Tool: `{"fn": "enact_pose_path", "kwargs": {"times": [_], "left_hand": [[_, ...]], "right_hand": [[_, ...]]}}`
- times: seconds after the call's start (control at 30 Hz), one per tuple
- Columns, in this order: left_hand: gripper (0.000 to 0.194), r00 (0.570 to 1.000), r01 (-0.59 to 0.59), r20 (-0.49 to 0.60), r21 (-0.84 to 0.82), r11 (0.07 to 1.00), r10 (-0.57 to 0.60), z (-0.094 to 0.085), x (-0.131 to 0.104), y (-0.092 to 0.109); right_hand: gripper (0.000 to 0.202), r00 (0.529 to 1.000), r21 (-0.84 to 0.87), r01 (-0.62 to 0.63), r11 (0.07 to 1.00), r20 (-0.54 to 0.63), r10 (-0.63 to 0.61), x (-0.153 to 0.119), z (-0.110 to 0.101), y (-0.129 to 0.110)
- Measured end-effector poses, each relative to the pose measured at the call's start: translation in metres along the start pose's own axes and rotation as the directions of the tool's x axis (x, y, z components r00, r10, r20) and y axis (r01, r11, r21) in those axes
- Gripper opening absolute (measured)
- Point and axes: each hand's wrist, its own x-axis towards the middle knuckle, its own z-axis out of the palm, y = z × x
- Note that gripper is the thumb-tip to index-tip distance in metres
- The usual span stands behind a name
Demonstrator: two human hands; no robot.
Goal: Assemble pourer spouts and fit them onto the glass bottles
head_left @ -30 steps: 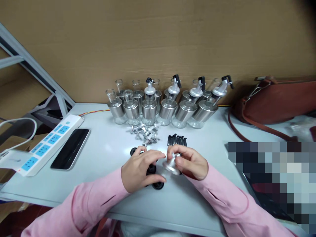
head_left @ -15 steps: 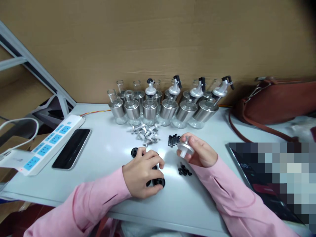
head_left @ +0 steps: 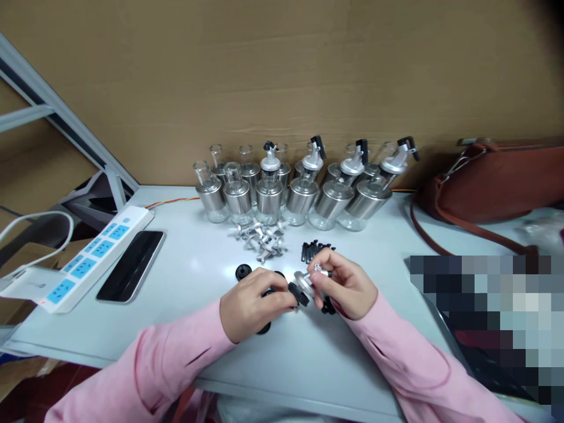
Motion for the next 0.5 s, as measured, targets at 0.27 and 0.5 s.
{"fn": "enact_pose_path", "kwargs": {"times": [0.27,0.5], "left_hand": [[0.011,0.999,-0.008,-0.034,0.018,1.000,0.008,0.0014,-0.0007,-0.0012],[0.016,0.999,-0.006,-0.036,0.069,0.998,0.008,0.0045,-0.0039,-0.0030]], "right_hand": [[0.032,0.996,-0.011,-0.053,0.999,0.072,0.053,-0.0019,-0.0020,-0.0055],[0.031,0.988,-0.001,-0.117,0.993,0.104,0.116,-0.0056,0.0019,-0.0044]]}}
